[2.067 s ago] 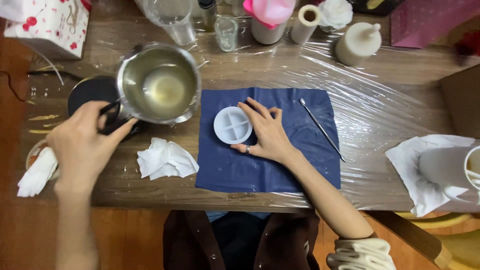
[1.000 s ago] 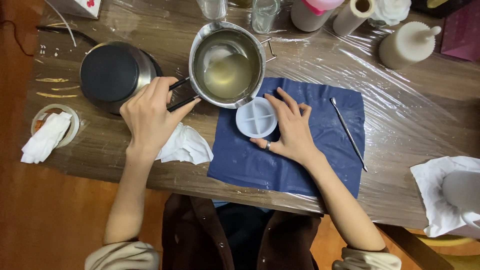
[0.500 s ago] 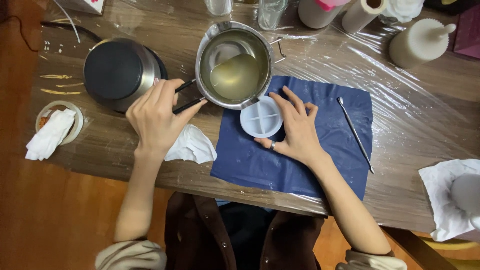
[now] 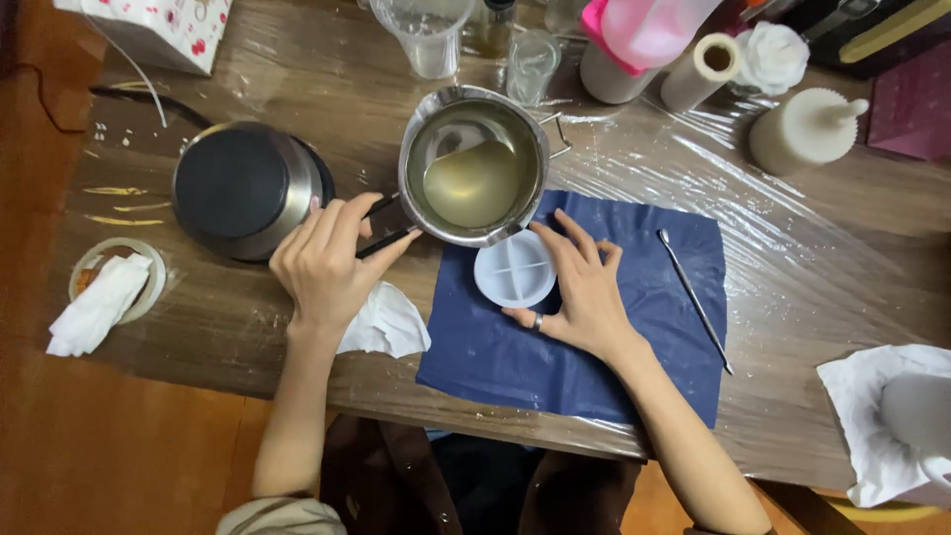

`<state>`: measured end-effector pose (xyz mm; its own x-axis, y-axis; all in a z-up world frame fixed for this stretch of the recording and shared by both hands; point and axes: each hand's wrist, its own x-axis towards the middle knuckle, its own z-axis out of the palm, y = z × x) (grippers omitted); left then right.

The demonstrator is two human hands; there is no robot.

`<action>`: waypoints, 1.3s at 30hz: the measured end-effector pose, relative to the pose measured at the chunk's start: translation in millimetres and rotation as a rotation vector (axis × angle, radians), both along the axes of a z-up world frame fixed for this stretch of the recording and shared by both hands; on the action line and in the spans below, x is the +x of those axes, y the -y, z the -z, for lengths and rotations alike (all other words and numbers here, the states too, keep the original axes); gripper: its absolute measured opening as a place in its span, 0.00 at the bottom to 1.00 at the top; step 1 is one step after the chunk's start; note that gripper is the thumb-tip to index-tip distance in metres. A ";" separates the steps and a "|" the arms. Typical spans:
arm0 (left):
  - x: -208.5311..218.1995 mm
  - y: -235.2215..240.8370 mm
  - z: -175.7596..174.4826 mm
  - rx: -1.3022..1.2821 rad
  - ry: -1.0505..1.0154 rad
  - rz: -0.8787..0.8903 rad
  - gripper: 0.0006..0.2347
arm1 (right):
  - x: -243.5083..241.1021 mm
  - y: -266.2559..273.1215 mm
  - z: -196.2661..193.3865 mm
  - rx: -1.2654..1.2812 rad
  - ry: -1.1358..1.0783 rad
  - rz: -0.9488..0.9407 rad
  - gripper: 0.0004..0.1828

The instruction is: Stirring a liquid in a melting pot and then wiping the interior of the pot clean with a cloth.

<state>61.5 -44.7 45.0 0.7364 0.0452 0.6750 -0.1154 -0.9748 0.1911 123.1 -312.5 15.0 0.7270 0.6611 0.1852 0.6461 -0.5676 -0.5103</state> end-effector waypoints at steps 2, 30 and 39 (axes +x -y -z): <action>-0.6 0.2 0.8 0.002 0.001 0.001 0.14 | -0.2 0.2 2.0 -0.006 0.000 0.001 0.49; -7.1 -9.0 6.9 0.138 0.102 -0.035 0.17 | 0.9 -1.0 0.8 -0.020 0.013 0.013 0.49; -9.6 -12.8 14.5 0.142 0.065 -0.063 0.18 | -0.1 -2.3 -1.8 -0.007 0.004 0.022 0.48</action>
<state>51.9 -31.9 30.5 0.6896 -0.0098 0.7242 -0.0611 -0.9971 0.0446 123.0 -310.2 16.8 0.7407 0.6461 0.1841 0.6356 -0.5851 -0.5037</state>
